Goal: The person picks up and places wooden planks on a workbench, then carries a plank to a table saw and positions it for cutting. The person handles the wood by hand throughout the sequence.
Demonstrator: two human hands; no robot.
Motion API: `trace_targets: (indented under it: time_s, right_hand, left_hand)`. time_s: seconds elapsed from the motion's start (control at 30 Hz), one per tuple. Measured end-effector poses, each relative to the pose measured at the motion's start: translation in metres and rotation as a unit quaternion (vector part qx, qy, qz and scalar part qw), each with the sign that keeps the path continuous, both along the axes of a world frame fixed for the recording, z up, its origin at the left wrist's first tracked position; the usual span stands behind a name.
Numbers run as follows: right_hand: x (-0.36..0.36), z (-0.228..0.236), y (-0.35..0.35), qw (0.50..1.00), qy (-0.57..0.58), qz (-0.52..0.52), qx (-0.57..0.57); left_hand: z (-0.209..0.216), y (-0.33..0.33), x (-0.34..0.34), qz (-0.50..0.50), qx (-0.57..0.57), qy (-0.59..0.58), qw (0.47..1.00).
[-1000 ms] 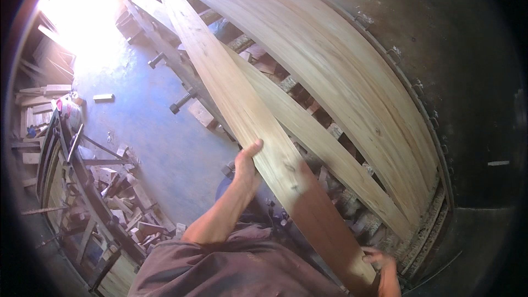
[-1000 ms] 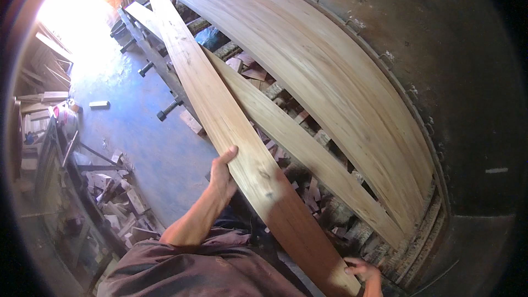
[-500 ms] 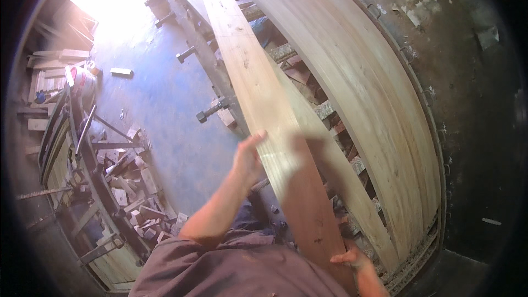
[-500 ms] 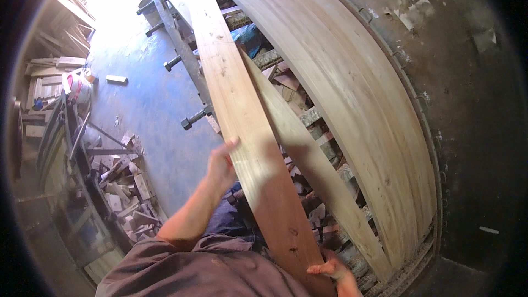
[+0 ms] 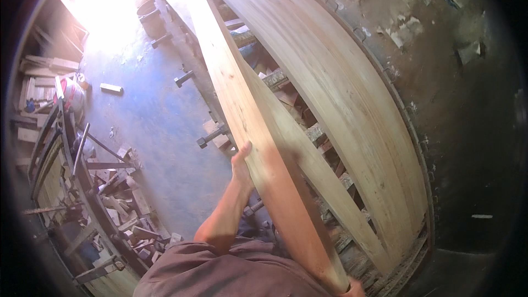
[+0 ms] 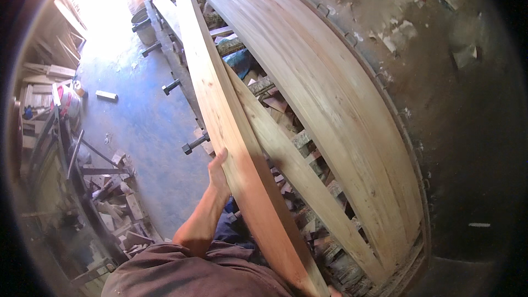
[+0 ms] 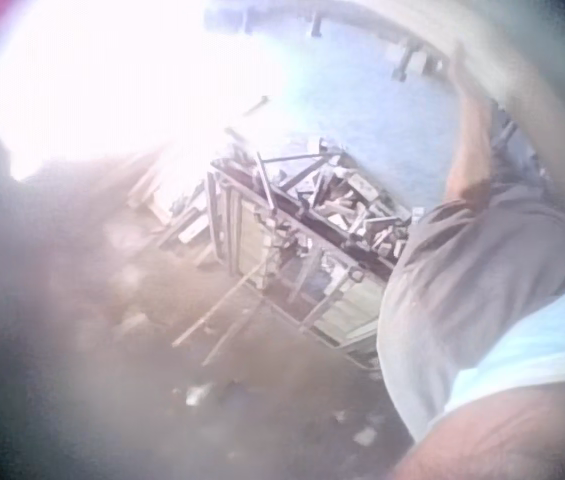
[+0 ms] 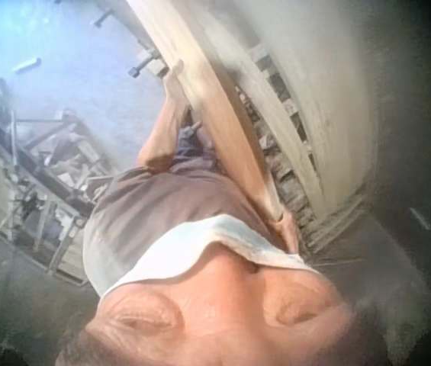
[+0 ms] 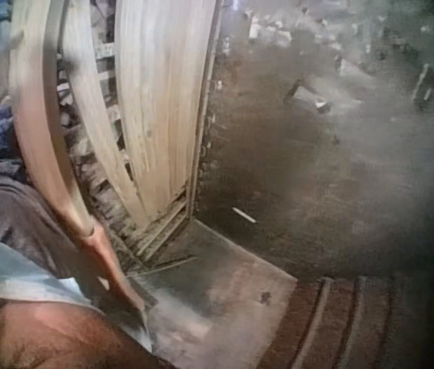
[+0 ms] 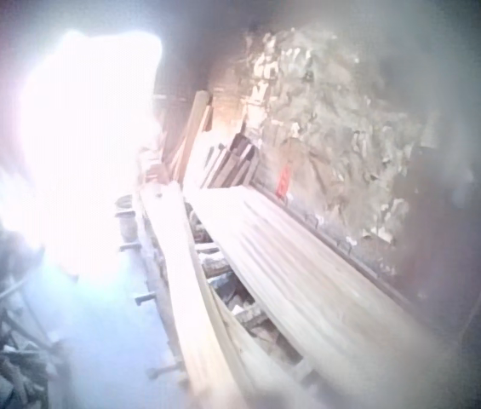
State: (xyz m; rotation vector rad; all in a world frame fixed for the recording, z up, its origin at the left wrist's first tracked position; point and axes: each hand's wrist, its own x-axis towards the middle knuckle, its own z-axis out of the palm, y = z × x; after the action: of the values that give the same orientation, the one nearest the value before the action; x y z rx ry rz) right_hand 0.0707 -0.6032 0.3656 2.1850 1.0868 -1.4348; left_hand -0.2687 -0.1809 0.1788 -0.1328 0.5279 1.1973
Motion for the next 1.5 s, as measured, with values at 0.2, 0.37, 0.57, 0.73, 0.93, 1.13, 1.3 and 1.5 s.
trace_targets:
  time_s: [0.2,0.37,0.57,0.73,0.93,1.13,1.3,1.5]
  right_hand:
    - [-0.046,-0.005,-0.047,0.994,-0.068,-0.081,-0.011]
    - [-0.088,-0.025,-0.099,0.990,-0.071,-0.121,0.016]
    - [-0.137,-0.052,-0.173,0.985,-0.049,-0.148,0.070]
    - [-0.178,-0.058,-0.200,0.981,-0.046,-0.162,0.093]
    - [-0.220,-0.036,-0.103,0.985,-0.027,-0.119,0.117]
    - [-0.348,-0.078,0.084,0.982,0.014,-0.070,0.174]
    - [-0.434,-0.122,0.188,0.984,0.055,-0.032,0.165]
    - [-0.497,-0.140,0.297,0.985,0.075,-0.013,0.156]
  left_hand:
    - [-0.020,-0.069,-0.027,-0.055,-0.003,-0.032,0.998]
    - [0.016,-0.107,-0.056,-0.075,0.052,-0.042,0.995]
    - [0.016,-0.157,-0.106,-0.090,0.108,-0.082,0.987]
    - [0.046,-0.173,-0.147,-0.095,0.186,-0.169,0.963]
    - [0.068,-0.164,-0.202,-0.117,0.214,-0.237,0.940]
    - [0.066,-0.108,-0.303,-0.069,0.208,-0.160,0.963]
    - [0.063,0.071,-0.434,-0.005,0.134,0.050,0.990]
    - [0.054,0.115,-0.457,0.035,-0.036,-0.002,0.999]
